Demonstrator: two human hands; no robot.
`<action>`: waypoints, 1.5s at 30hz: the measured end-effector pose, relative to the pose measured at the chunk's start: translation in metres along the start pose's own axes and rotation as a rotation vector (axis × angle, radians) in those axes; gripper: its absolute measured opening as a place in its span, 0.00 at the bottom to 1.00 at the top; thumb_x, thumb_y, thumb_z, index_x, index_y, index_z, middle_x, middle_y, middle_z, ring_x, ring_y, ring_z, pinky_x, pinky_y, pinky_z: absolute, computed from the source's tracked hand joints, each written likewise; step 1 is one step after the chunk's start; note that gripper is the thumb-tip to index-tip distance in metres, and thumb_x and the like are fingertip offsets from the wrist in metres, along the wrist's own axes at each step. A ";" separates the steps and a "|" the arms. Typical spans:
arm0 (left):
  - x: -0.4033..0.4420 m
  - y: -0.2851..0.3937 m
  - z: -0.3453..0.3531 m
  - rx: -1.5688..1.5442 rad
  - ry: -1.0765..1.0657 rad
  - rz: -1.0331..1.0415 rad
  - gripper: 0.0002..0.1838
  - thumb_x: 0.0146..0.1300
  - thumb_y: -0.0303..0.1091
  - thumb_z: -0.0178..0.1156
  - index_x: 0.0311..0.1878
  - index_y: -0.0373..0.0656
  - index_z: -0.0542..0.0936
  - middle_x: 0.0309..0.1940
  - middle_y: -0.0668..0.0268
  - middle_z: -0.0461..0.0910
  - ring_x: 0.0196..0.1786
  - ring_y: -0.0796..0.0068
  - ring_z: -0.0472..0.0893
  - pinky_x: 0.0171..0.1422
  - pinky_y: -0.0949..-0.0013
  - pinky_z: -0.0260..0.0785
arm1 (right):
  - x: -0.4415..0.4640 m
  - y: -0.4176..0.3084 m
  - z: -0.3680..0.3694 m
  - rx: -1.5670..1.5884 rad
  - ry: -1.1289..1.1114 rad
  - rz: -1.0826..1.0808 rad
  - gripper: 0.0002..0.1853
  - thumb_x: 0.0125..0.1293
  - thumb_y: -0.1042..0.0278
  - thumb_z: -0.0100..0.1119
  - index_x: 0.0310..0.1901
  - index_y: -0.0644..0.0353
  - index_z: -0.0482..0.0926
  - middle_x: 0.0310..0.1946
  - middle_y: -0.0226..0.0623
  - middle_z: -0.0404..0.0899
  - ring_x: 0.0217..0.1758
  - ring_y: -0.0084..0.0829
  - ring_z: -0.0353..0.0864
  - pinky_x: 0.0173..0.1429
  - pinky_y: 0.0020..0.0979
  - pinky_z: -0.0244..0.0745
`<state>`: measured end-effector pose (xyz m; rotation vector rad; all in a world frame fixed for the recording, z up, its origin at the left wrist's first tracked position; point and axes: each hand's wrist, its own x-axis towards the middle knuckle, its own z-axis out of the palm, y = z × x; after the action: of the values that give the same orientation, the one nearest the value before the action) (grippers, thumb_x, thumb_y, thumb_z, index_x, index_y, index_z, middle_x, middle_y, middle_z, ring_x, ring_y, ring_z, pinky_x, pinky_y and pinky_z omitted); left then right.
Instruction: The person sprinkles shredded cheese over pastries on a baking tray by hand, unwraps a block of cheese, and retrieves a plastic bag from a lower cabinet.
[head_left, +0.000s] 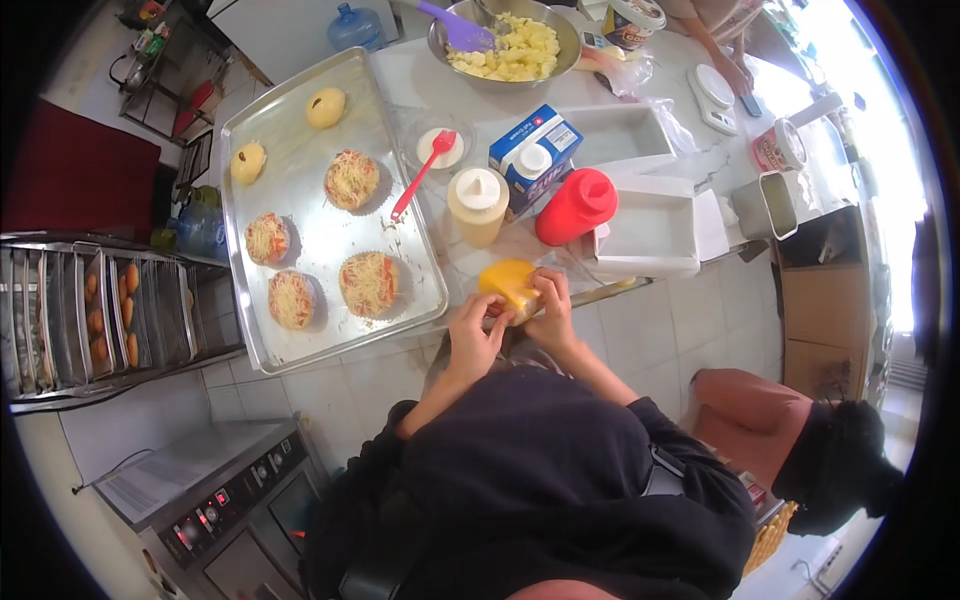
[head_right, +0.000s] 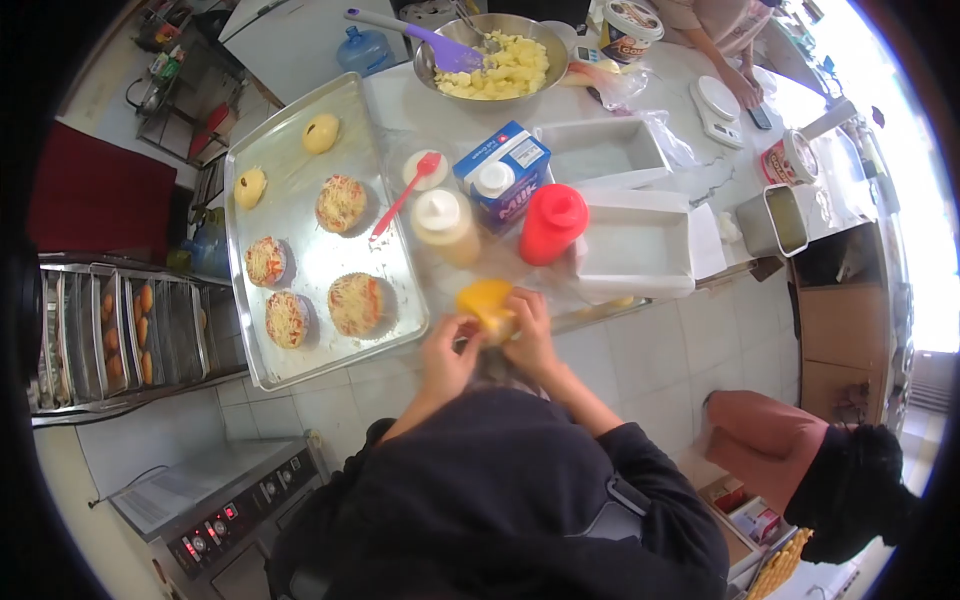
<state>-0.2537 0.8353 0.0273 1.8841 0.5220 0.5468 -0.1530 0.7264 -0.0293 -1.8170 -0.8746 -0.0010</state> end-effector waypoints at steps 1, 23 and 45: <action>-0.001 0.003 0.003 0.036 0.007 0.021 0.10 0.51 0.24 0.63 0.38 0.39 0.76 0.32 0.60 0.76 0.30 0.65 0.79 0.35 0.69 0.70 | -0.001 -0.002 -0.001 0.006 0.015 -0.009 0.25 0.36 0.76 0.67 0.41 0.63 0.71 0.44 0.45 0.70 0.46 0.48 0.68 0.48 0.39 0.65; 0.011 0.001 0.012 0.099 0.224 -0.005 0.13 0.55 0.27 0.62 0.42 0.37 0.72 0.35 0.59 0.75 0.30 0.71 0.76 0.36 0.70 0.69 | 0.029 -0.033 -0.020 -0.173 -0.191 -0.029 0.27 0.34 0.77 0.65 0.43 0.59 0.73 0.43 0.40 0.72 0.46 0.44 0.67 0.50 0.38 0.67; 0.009 -0.001 -0.005 0.207 -0.064 -0.049 0.06 0.54 0.23 0.57 0.34 0.37 0.71 0.24 0.56 0.74 0.26 0.59 0.76 0.31 0.63 0.68 | 0.036 -0.067 -0.034 -0.161 -0.189 -0.010 0.16 0.44 0.74 0.65 0.39 0.62 0.77 0.38 0.40 0.74 0.43 0.42 0.70 0.48 0.36 0.69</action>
<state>-0.2491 0.8447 0.0293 2.0718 0.5993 0.4109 -0.1517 0.7299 0.0539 -1.9867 -1.0413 0.0980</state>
